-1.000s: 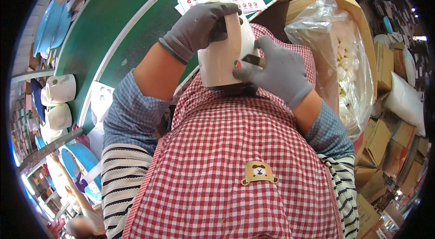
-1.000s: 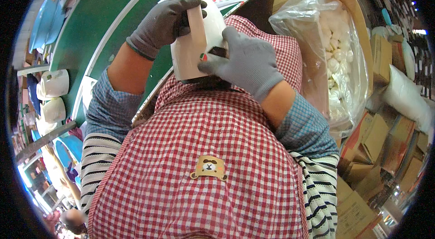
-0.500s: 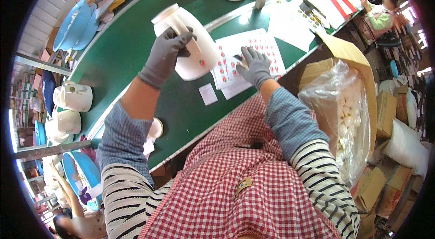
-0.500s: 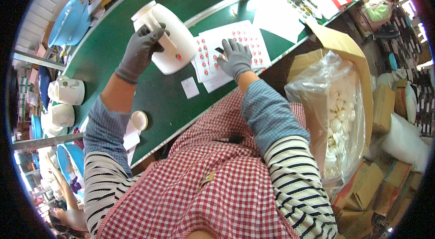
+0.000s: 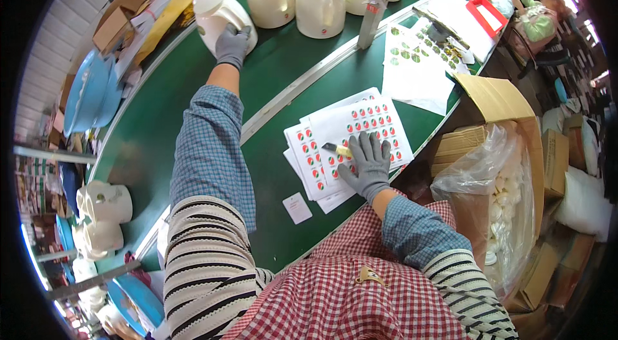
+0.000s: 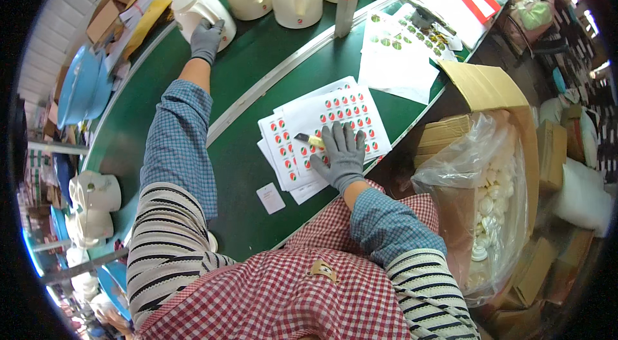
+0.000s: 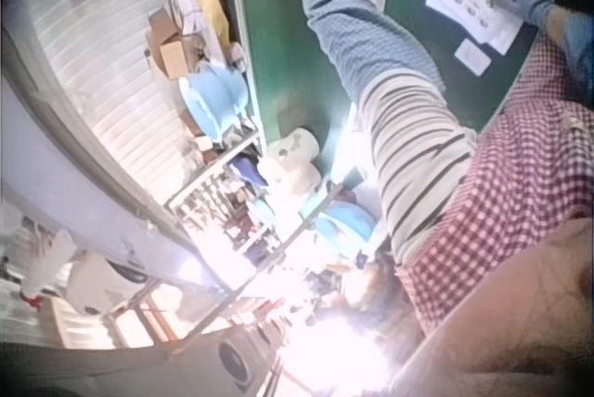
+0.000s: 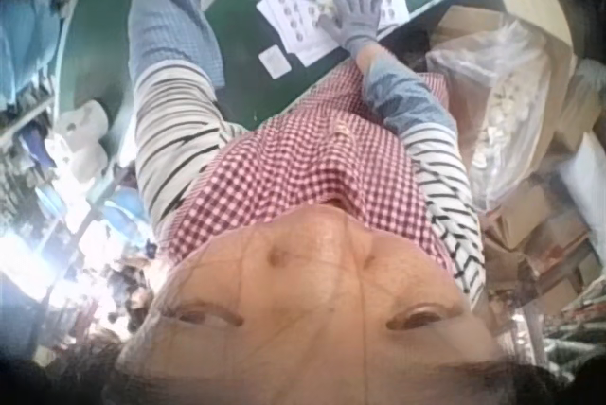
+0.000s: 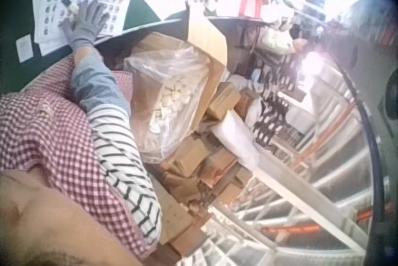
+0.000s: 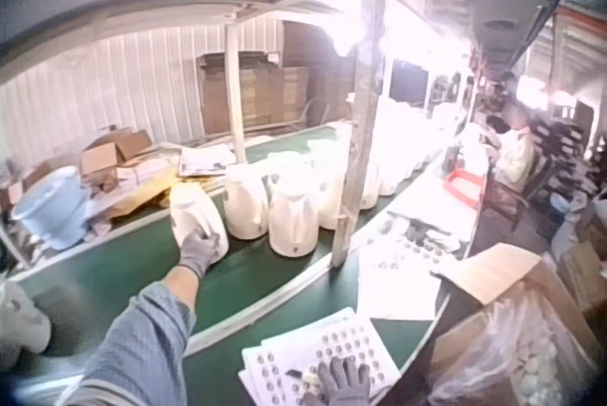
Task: The person repeatedly picks up white ceramic pitchers, applies a small round sticker to the side of each pitcher, and places the finished pitchers on a green conveyor belt. The person also handles small white ceramic lids, placing them into a plastic bag.
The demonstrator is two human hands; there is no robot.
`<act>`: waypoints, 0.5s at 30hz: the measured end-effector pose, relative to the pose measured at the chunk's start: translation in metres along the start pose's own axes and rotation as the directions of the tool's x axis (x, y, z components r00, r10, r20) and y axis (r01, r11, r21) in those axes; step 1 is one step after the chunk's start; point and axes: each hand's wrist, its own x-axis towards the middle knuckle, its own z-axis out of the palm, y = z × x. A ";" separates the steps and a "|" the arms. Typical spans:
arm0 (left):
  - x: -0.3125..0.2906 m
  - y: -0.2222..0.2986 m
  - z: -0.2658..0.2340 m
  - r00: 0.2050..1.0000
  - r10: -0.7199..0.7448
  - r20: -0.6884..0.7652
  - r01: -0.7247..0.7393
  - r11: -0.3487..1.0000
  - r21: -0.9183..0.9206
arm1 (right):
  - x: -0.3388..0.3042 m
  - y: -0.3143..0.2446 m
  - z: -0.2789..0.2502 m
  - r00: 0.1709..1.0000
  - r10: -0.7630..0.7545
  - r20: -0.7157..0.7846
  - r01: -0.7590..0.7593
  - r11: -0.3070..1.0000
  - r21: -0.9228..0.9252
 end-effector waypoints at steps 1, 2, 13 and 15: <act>0.005 0.004 0.006 1.000 0.010 -0.004 -0.010 1.000 -0.007 | 0.000 0.001 0.000 1.000 0.005 0.005 -0.005 1.000 0.004; 0.007 0.008 0.011 0.997 -0.067 0.048 0.071 0.992 -0.099 | 0.000 0.002 0.001 1.000 0.023 0.011 -0.023 1.000 0.006; -0.058 0.030 0.022 0.995 -0.021 0.096 0.064 0.877 -0.476 | -0.004 0.003 0.009 0.997 -0.020 -0.075 0.030 0.991 0.134; -0.140 0.053 0.039 0.980 0.149 0.131 -0.018 0.724 -0.689 | 0.000 0.002 0.010 0.997 -0.032 -0.064 0.039 0.992 0.121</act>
